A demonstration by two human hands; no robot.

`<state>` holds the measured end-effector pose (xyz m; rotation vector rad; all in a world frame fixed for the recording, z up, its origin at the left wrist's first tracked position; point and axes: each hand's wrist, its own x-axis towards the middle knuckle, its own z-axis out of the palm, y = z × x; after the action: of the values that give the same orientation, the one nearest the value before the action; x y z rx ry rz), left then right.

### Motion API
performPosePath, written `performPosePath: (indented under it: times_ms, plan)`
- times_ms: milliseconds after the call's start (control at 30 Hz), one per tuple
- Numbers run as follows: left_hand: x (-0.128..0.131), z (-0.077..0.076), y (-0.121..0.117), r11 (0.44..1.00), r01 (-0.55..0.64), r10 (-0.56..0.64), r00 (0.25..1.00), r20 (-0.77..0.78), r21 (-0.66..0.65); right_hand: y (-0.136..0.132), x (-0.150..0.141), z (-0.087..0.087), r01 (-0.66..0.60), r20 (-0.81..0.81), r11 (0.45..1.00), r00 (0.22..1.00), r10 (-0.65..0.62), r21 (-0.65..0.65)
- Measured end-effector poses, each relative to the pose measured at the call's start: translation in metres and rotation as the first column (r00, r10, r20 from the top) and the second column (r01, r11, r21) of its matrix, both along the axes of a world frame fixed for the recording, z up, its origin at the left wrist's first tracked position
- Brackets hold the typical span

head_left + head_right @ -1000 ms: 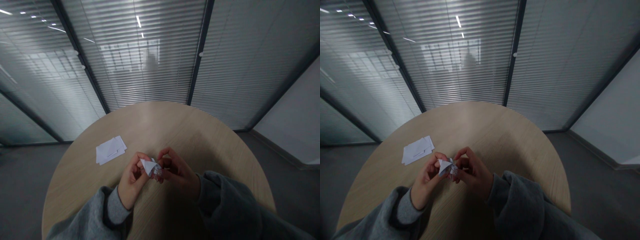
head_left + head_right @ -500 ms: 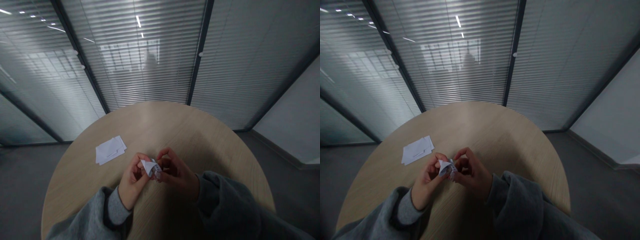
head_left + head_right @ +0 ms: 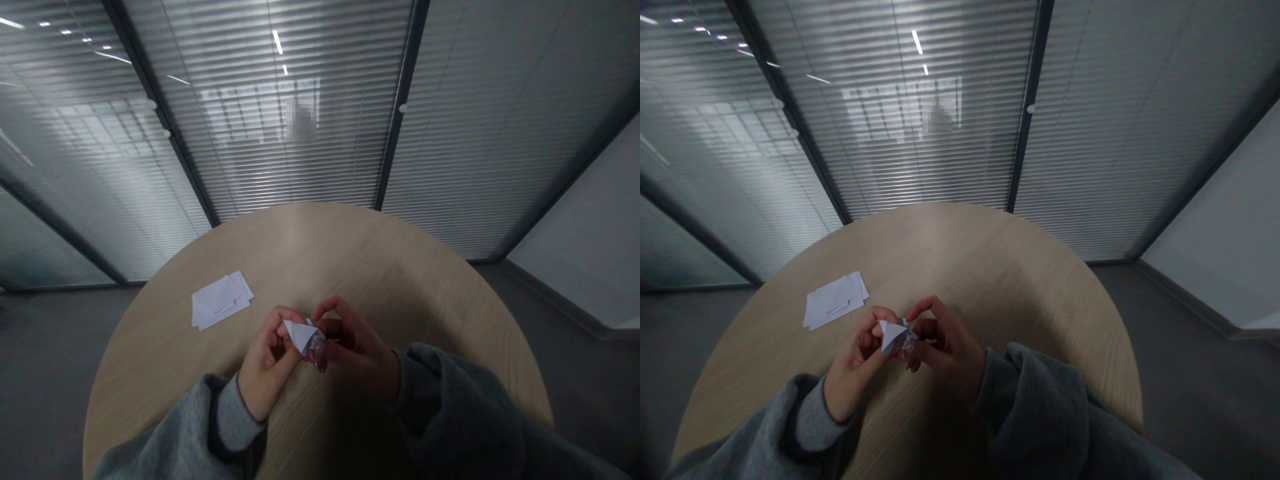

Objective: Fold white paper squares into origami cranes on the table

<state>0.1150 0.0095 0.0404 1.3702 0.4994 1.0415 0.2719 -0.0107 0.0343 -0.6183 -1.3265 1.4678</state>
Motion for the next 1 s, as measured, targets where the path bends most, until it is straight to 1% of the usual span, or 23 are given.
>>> performPosePath:
  times_ms: [167,267,433,533,633,700,900,1000]
  plan:
    - [0.0003,0.001,0.001,1.0,0.002,-0.002,1.0,0.027,-0.012,0.0007,0.0006,-0.0017,-0.004,-0.006,1.0,1.0,0.004,0.021]
    - [0.0011,0.0032,0.0011,1.0,-0.017,0.017,0.999,0.029,-0.016,0.0015,0.0002,-0.0039,-0.002,-0.007,0.999,1.0,0.002,0.042]
    - [0.0019,0.0065,0.0008,0.999,-0.033,0.033,0.999,0.043,-0.015,0.0028,0.0,-0.0049,0.005,0.002,1.0,1.0,-0.005,0.028]
    - [0.0001,0.0057,0.0023,0.998,-0.053,0.053,0.998,0.017,-0.023,0.0028,0.0003,-0.0042,-0.001,0.01,1.0,1.0,0.001,0.021]
    - [-0.0027,0.0034,0.0054,0.993,-0.122,0.121,0.992,-0.029,-0.01,0.0022,0.0005,-0.0036,-0.01,0.0,1.0,1.0,0.01,0.018]
    - [-0.0039,0.0021,0.007,0.989,-0.146,0.146,0.989,-0.031,-0.004,0.0016,0.0008,-0.0031,-0.018,-0.001,1.0,1.0,0.018,0.024]
    - [-0.0023,0.0005,0.006,0.992,-0.127,0.127,0.992,-0.025,0.004,0.0003,0.0013,-0.0014,0.006,0.071,0.999,0.997,-0.009,0.041]
    - [-0.0012,-0.0004,0.0052,0.99,-0.138,0.138,0.99,0.011,-0.009,0.0012,0.0008,-0.0029,0.034,0.05,0.998,0.998,-0.037,0.052]
